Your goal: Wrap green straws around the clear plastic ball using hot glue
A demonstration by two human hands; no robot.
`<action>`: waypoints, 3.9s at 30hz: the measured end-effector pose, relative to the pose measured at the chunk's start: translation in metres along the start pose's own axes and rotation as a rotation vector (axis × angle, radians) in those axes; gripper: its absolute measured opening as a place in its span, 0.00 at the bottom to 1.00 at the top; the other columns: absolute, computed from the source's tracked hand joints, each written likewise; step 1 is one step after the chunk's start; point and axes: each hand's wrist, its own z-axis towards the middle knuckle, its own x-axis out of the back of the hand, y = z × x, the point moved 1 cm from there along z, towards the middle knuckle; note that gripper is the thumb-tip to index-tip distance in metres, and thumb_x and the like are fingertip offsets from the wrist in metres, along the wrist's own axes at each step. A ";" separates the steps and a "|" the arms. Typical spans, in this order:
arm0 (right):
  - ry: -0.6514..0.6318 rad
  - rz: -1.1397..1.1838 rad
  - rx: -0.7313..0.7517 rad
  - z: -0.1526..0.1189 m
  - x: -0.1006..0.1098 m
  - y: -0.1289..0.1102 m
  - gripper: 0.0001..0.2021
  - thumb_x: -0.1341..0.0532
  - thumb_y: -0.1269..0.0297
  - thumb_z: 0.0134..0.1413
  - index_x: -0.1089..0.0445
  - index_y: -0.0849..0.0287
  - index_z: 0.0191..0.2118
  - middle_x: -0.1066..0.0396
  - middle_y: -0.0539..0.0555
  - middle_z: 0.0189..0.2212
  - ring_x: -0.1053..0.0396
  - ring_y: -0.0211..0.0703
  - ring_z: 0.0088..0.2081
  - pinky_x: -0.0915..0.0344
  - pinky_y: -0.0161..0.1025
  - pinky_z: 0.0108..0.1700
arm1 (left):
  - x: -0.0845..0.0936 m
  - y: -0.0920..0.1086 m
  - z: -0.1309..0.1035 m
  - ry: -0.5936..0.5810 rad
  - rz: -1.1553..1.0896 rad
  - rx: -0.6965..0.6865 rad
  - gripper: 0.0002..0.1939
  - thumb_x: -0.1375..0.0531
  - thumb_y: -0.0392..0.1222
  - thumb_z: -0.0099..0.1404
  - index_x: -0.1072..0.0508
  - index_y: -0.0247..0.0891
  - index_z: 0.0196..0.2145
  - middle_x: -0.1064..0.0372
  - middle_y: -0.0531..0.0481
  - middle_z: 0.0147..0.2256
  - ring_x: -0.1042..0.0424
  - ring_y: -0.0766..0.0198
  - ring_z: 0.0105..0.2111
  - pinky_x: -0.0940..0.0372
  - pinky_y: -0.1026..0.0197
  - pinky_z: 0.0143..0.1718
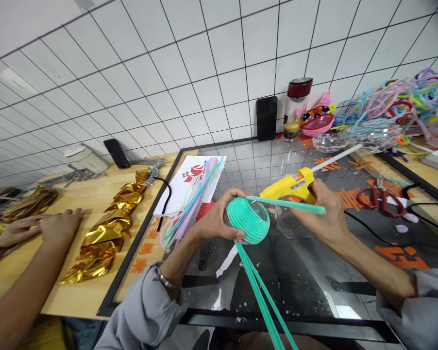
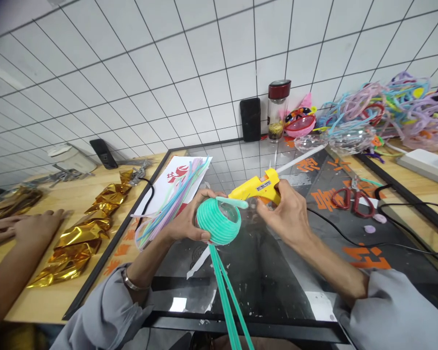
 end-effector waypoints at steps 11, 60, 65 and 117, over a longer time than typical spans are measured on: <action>0.020 0.023 -0.010 -0.004 -0.002 0.001 0.13 0.37 0.55 0.45 0.42 0.53 0.29 0.34 0.48 0.21 0.36 0.40 0.21 0.44 0.37 0.23 | -0.002 0.005 -0.001 0.005 0.024 0.024 0.42 0.23 0.48 0.43 0.38 0.44 0.52 0.37 0.41 0.59 0.37 0.42 0.62 0.40 0.43 0.61; -0.048 -0.009 0.131 -0.004 0.006 0.001 0.15 0.39 0.58 0.55 0.47 0.52 0.27 0.41 0.46 0.20 0.44 0.37 0.20 0.49 0.38 0.25 | 0.003 -0.006 0.000 -0.031 -0.012 -0.021 0.43 0.23 0.50 0.41 0.37 0.43 0.52 0.36 0.40 0.59 0.36 0.41 0.61 0.39 0.43 0.59; -0.052 -0.018 0.141 -0.005 0.004 0.003 0.13 0.39 0.59 0.54 0.46 0.53 0.27 0.41 0.45 0.20 0.45 0.36 0.20 0.50 0.37 0.24 | 0.002 -0.006 0.000 -0.037 -0.018 -0.020 0.44 0.23 0.50 0.41 0.37 0.44 0.53 0.36 0.40 0.59 0.36 0.40 0.61 0.38 0.43 0.59; -0.089 0.010 0.208 0.002 0.008 0.006 0.14 0.38 0.62 0.54 0.46 0.53 0.24 0.43 0.45 0.19 0.45 0.34 0.19 0.51 0.36 0.22 | 0.002 -0.007 0.000 -0.052 -0.085 -0.007 0.43 0.23 0.47 0.39 0.35 0.44 0.52 0.36 0.41 0.60 0.36 0.40 0.61 0.40 0.43 0.60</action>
